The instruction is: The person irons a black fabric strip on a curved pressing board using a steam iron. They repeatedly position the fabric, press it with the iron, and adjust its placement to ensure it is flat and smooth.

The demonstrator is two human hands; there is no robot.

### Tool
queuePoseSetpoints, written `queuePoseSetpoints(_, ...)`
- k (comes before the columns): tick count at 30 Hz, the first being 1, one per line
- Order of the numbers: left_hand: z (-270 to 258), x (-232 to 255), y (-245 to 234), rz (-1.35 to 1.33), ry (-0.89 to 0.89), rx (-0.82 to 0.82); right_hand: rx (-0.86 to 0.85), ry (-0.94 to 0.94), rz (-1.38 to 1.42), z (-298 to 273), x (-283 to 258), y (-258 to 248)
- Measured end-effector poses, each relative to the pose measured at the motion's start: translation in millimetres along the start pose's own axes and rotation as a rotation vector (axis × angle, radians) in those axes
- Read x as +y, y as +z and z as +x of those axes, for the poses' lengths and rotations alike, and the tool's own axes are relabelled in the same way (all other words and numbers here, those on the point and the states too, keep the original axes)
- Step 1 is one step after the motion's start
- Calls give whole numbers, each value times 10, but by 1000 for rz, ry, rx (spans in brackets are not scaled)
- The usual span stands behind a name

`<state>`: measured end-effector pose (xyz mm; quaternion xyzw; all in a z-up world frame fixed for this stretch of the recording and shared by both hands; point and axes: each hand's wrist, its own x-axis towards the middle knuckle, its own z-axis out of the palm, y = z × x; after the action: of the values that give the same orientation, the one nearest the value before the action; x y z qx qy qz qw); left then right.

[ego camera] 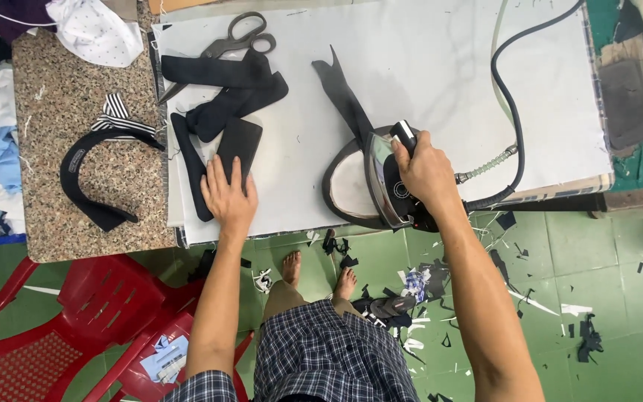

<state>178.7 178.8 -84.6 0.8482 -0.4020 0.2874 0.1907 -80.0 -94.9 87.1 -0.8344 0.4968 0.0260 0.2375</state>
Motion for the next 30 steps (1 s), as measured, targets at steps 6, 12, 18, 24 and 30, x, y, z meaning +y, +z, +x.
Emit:
queuePoseSetpoints(6,15,15,1,-7,-2,36,9,-16,-8,0,9,-5)
queuePoseSetpoints(12,16,36,-51,-27,-9,26,25,-24,-7,-16,4,8)
queuePoseSetpoints(18,28,48,-68,-20,-12,10,33,-4,-14,-68,-85,-58)
queuePoseSetpoints(24,27,56,-87,-29,-7,12,31,-42,8,-72,-68,-88)
queuePoseSetpoints(30,29,60,-89,-13,-2,20,-33,-80,147,-77,-36,-95)
